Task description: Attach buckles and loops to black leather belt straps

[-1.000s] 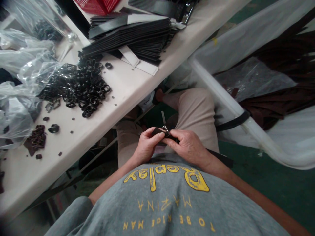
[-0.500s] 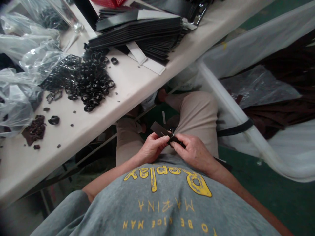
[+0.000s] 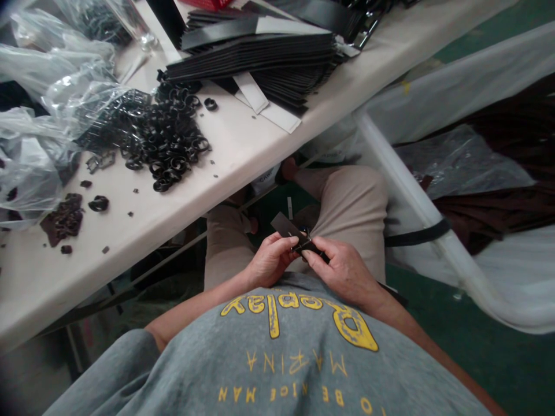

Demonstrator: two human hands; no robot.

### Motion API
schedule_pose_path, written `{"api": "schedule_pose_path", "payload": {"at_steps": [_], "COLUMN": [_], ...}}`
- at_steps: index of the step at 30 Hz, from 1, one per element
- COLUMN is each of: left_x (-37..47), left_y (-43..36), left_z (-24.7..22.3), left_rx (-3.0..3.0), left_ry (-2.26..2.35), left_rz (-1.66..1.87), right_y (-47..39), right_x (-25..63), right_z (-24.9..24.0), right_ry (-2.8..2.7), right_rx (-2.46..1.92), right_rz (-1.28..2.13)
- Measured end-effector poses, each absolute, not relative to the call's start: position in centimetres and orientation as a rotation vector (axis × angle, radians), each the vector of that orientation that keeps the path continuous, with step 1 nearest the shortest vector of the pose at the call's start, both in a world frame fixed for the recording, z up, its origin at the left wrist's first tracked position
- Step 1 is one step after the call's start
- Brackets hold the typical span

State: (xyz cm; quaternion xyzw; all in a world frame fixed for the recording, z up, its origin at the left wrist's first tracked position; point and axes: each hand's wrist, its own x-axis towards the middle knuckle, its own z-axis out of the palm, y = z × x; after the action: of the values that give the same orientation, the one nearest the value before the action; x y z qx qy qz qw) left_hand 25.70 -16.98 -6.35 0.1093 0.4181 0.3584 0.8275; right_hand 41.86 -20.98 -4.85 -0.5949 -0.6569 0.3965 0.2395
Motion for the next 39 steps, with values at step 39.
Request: {"api": "schedule_pose_path", "payload": {"at_steps": [39], "left_x": [25.2], "left_y": [-16.8], "left_z": [-6.8], "left_rx": [0.588], "left_ry": [0.857], "left_rz": [0.714], "right_y": [-20.8], "right_x": [41.4], "right_z": [-3.3], "right_ry": [-1.635], "right_rx": [-1.771], "right_rz": [1.079]}}
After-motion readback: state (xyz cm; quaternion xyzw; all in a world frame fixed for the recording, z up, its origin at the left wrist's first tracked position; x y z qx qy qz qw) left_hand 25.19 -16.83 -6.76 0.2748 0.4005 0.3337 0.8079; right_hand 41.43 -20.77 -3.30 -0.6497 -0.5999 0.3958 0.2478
